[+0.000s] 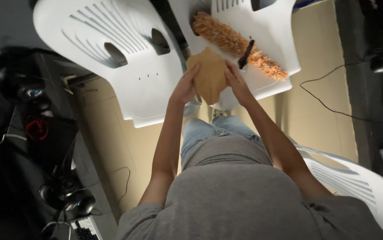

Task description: Wiping plastic chairs with a cloth and cleaning solution.

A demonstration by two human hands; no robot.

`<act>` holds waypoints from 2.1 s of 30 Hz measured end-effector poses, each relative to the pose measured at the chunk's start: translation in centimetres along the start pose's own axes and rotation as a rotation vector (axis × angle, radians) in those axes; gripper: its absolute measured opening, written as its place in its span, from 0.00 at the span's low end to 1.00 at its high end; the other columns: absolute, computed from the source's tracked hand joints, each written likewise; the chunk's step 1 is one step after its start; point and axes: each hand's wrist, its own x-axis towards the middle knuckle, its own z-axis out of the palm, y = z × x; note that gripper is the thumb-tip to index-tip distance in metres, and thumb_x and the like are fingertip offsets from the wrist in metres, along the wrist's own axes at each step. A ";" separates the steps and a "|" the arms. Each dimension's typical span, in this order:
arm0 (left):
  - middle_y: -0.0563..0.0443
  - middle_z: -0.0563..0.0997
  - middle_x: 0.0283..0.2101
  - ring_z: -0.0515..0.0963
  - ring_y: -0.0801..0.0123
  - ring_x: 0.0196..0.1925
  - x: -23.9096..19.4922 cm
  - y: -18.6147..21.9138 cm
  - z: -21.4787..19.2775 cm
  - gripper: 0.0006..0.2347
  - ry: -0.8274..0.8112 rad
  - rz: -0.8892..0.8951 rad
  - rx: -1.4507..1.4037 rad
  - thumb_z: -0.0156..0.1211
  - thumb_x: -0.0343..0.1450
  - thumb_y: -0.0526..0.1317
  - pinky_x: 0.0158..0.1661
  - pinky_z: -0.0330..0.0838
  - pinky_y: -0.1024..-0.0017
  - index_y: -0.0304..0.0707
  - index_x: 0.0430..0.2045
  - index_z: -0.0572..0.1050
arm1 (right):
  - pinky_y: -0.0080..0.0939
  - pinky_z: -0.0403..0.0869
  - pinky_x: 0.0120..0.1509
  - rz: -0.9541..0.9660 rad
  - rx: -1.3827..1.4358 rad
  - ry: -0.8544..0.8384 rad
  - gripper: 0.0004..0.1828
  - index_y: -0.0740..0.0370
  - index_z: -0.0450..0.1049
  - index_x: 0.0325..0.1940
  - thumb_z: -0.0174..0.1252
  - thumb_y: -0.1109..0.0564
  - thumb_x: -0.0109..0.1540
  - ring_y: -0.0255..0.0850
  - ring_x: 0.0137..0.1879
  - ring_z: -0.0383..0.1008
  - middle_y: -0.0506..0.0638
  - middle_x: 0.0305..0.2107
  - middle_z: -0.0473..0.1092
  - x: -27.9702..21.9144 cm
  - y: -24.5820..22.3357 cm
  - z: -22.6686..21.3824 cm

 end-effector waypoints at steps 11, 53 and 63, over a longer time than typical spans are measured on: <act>0.48 0.79 0.55 0.79 0.67 0.56 -6.2 4.7 -4.8 0.22 0.216 0.145 0.338 0.59 0.75 0.45 0.54 0.75 0.68 0.32 0.61 0.69 | 0.50 0.69 0.74 0.579 0.863 -0.489 0.34 0.64 0.56 0.75 0.56 0.49 0.69 0.49 0.70 0.67 0.57 0.66 0.64 3.8 0.4 10.5; 0.40 0.68 0.71 0.59 0.46 0.75 -4.1 38.8 -22.5 0.27 0.581 0.931 1.458 0.55 0.79 0.52 0.72 0.41 0.45 0.39 0.70 0.60 | 0.80 0.37 0.76 -0.417 -1.158 0.205 0.31 0.52 0.55 0.79 0.53 0.45 0.74 0.65 0.78 0.35 0.63 0.74 0.41 32.4 1.2 47.9; 0.36 0.64 0.74 0.64 0.54 0.77 -4.8 39.1 -23.8 0.29 0.320 0.998 0.973 0.49 0.82 0.53 0.75 0.55 0.59 0.34 0.74 0.54 | 0.68 0.34 0.88 -0.286 -1.510 -0.103 0.09 0.47 0.73 0.56 0.49 0.55 0.75 0.33 0.71 0.55 0.40 0.59 0.63 34.4 5.5 37.0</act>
